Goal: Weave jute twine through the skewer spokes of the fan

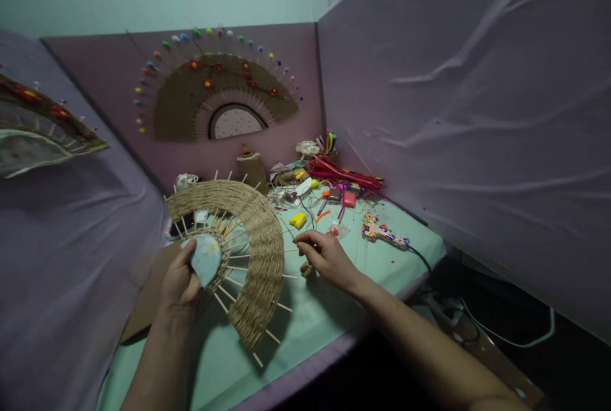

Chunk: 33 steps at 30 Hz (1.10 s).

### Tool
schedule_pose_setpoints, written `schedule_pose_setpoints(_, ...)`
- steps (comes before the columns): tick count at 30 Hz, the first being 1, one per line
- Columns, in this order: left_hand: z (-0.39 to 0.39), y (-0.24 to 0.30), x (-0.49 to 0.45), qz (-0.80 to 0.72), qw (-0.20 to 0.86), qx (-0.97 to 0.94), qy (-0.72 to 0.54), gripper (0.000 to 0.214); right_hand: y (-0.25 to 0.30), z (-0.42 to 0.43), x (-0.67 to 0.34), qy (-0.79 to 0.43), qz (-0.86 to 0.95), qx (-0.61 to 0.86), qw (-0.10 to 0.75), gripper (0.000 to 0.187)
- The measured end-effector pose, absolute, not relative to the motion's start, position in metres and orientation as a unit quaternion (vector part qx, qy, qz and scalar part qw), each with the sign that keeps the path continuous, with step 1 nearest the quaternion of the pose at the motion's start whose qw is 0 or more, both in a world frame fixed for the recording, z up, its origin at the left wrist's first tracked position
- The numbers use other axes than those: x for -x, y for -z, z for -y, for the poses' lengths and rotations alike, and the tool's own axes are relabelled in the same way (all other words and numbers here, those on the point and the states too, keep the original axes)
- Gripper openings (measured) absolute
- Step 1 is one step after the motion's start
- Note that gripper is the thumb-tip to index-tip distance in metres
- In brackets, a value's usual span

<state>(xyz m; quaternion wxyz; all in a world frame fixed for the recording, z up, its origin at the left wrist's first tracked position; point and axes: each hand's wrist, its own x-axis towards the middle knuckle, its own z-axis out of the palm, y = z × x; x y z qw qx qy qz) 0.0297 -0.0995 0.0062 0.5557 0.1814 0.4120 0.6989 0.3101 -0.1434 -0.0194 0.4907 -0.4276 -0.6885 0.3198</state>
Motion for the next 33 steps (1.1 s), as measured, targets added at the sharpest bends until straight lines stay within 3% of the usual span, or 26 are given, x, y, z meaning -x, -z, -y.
schedule_pose_setpoints(9, 0.095, -0.002, -0.028, -0.408, 0.527, -0.167, -0.727, 0.011, 0.040, 0.145, -0.294, -0.431, 0.654, 0.410, 0.467, 0.025)
schedule_pose_setpoints(16, 0.097, -0.005, -0.027, -0.404, 0.492, -0.174, -0.751, 0.009, 0.032, 0.144, -0.303, -0.234, 0.740, 0.425, 0.467, 0.020)
schedule_pose_setpoints(22, 0.097, -0.005, -0.026, -0.401, 0.447, -0.191, -0.777, 0.011, 0.037, 0.145, -0.299, -0.169, 0.760, 0.413, 0.473, 0.018)
schedule_pose_setpoints(29, 0.094, -0.002, -0.025, -0.395, 0.444, -0.162, -0.788, 0.011, 0.040, 0.147, -0.283, -0.235, 0.725, 0.425, 0.488, 0.017)
schedule_pose_setpoints(33, 0.093, -0.002, -0.025, -0.387, 0.466, -0.134, -0.785, 0.014, 0.042, 0.141, -0.281, -0.367, 0.652, 0.435, 0.502, 0.018)
